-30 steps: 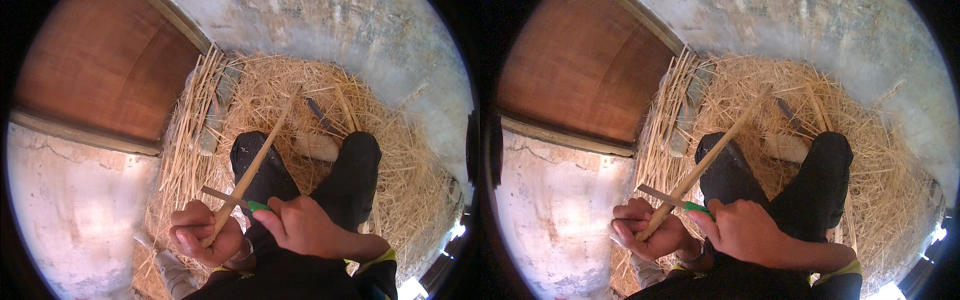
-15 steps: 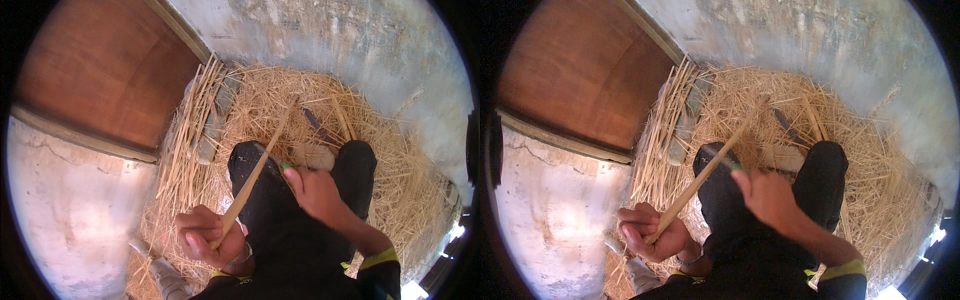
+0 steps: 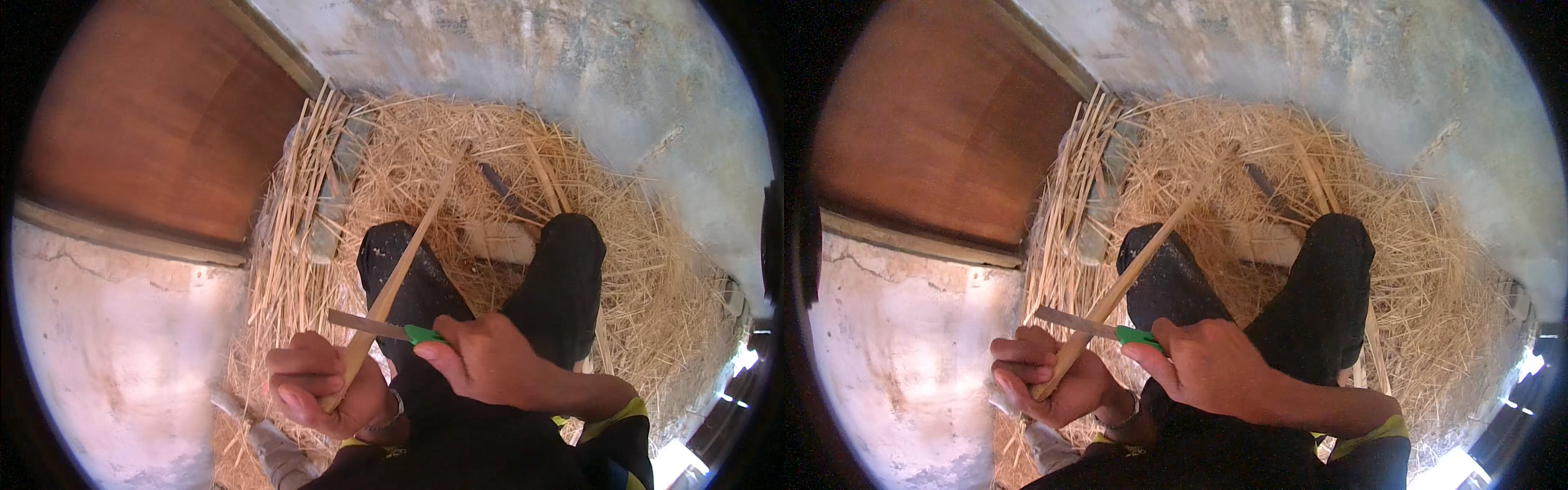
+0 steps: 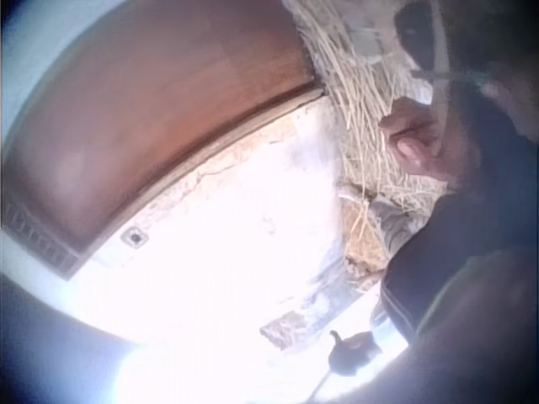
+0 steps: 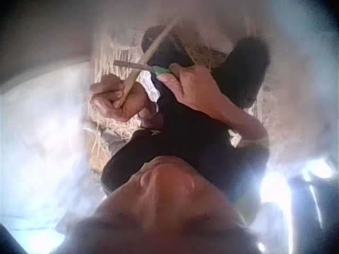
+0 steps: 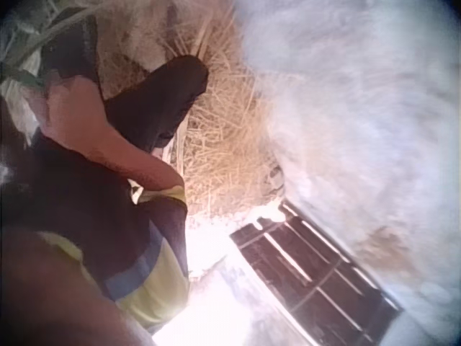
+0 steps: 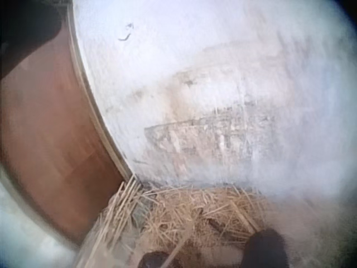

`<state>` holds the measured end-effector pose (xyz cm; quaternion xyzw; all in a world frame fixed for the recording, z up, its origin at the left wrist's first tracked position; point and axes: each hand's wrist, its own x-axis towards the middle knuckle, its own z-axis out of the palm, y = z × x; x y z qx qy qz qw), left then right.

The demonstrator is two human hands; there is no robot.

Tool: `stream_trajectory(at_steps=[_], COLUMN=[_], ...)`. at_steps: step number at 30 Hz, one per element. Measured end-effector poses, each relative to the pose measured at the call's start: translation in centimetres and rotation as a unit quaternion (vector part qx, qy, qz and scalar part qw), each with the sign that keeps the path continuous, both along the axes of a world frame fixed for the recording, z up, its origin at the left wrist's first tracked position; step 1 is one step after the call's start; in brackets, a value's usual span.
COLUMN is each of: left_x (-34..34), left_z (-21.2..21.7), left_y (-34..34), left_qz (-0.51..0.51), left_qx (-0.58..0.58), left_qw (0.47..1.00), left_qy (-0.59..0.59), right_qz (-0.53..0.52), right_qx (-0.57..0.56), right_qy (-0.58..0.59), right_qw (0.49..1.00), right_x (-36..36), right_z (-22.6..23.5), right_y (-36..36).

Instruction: The person sits on a hay-covered floor and uses a green-handled knife to sharpen a thin wooden stick. They hold the stick against their leg and repeatedly scrape the blade along its length to remove bark and smooth the surface. The person continues this repetitive sharpening action on the same stick throughout the clip.

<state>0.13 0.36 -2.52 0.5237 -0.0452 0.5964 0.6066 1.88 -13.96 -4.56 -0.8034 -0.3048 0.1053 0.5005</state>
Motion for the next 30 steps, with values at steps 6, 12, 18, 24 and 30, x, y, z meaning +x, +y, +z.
stream_trajectory(at_steps=[6,12,18,24,30], left_x=[0.4,0.9,0.5,-0.3,0.0], left_z=[0.5,1.2,0.7,0.5,0.3], left_y=[-0.5,-0.7,0.1,0.2,0.6], left_qz=[0.041,0.073,-0.006,0.032,0.019], left_qx=[0.018,-0.029,0.034,0.068,0.017], left_qw=[0.999,0.994,0.996,0.993,0.997], left_qy=[0.018,0.070,0.088,0.095,0.075], right_qz=[-0.045,-0.089,-0.079,-0.039,0.007], right_qx=[-0.027,-0.034,-0.118,-0.076,-0.034], right_qy=[-0.004,-0.024,-0.042,0.000,-0.042], right_qw=[0.999,0.995,0.989,0.996,0.999], right_x=[1.3,2.0,4.2,2.5,1.6], right_z=[-3.0,-4.0,-6.1,-3.0,-3.1], right_y=[0.5,2.0,0.3,0.4,1.0])
